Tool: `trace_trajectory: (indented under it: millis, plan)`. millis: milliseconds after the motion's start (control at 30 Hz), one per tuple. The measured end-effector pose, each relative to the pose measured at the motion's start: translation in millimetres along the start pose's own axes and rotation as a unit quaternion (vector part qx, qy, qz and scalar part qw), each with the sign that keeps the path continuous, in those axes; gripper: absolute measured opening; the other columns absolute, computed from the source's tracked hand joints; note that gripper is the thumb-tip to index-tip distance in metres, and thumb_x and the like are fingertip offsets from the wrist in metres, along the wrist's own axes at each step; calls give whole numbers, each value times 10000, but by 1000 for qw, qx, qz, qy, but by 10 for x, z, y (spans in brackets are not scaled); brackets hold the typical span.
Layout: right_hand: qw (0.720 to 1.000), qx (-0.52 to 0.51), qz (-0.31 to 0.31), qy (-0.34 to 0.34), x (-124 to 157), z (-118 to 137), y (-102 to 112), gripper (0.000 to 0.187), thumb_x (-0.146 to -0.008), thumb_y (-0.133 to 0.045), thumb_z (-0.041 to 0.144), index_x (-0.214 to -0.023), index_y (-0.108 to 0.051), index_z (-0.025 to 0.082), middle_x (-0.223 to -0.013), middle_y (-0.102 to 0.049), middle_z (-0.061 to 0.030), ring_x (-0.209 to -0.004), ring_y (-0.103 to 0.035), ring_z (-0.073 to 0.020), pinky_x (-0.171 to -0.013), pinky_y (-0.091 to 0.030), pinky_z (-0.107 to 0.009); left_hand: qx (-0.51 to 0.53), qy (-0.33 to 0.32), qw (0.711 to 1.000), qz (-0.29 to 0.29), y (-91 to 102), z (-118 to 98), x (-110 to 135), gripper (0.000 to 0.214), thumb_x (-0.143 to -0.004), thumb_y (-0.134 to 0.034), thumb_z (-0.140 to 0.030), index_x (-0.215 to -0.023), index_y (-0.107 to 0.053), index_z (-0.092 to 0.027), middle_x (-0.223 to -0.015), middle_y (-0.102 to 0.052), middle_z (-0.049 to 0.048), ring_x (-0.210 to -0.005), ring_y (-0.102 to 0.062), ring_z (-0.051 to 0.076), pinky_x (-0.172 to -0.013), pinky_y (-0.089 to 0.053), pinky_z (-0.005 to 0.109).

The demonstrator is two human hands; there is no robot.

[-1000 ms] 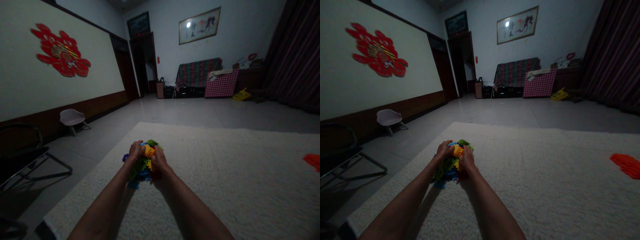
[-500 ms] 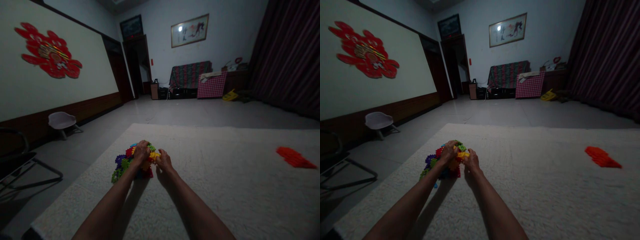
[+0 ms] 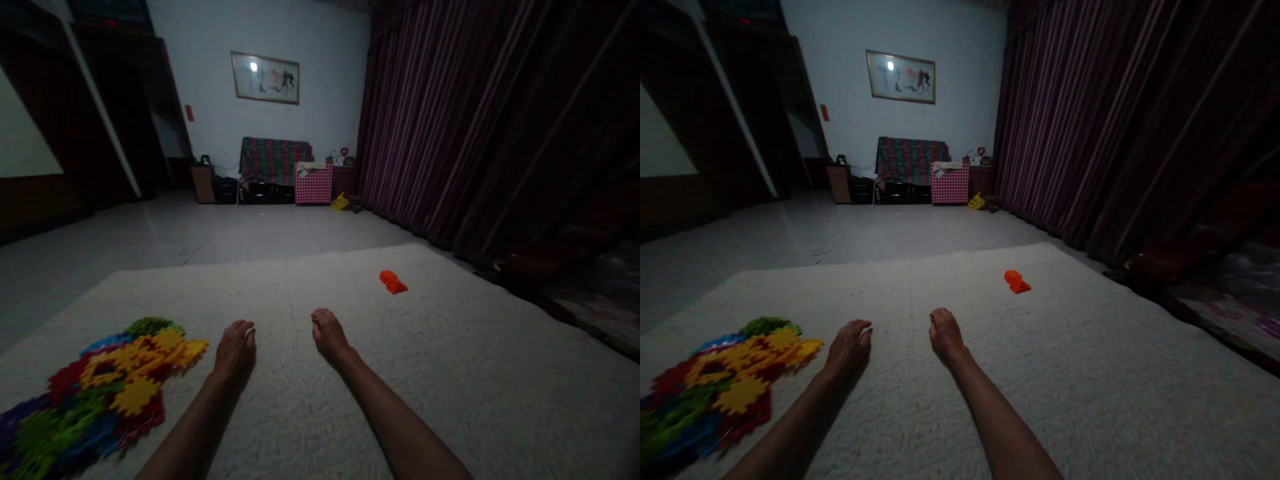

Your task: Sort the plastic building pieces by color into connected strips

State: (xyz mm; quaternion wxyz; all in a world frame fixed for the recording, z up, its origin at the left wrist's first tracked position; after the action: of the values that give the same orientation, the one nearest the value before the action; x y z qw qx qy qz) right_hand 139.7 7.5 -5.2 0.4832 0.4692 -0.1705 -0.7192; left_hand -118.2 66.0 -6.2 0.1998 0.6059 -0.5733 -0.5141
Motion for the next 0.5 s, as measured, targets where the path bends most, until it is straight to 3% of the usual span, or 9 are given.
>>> trace_trajectory:
  millis: [167,367,500]
  plan:
    - [998,49,-18,-19,-38,-594,462,170,-767,-520,87,-862,-623,183,-923,-648,-71,-892,-572,-196,-878,-452,-341,-18,-42,999,-24,-135,-80,-63,325,-810,-422,-226,-959,-710,-217,-1098,-708,96,-1061,-636,242,-1009,-460,382]
    - [999,45,-13,-2,-162,-906,531,218,-784,-497,69,-866,-662,186,-891,-687,-51,-847,-612,-174,-835,-483,-303,-45,-67,996,-41,-218,23,-76,329,-825,-395,-268,-940,-700,-227,-1078,-711,94,-1033,-649,251,-978,-482,391]
    - [997,45,-52,-17,-311,-1134,659,287,-807,-454,69,-978,-666,159,-985,-693,-88,-934,-618,-191,-890,-477,-334,-66,-78,993,-51,-285,87,-89,362,-836,-374,-289,-946,-709,-205,-1106,-700,124,-1028,-647,271,-969,-487,405]
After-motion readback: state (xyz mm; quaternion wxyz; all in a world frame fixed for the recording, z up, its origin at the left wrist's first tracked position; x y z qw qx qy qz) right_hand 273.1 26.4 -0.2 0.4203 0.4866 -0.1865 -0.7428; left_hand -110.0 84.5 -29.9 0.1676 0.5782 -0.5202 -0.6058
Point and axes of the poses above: each hand's wrist, its own x-axis away from the middle knuckle, its own y-axis out of the back of the hand, z = x × y, the point moved 6 cm from there along -x, towards the middle knuckle
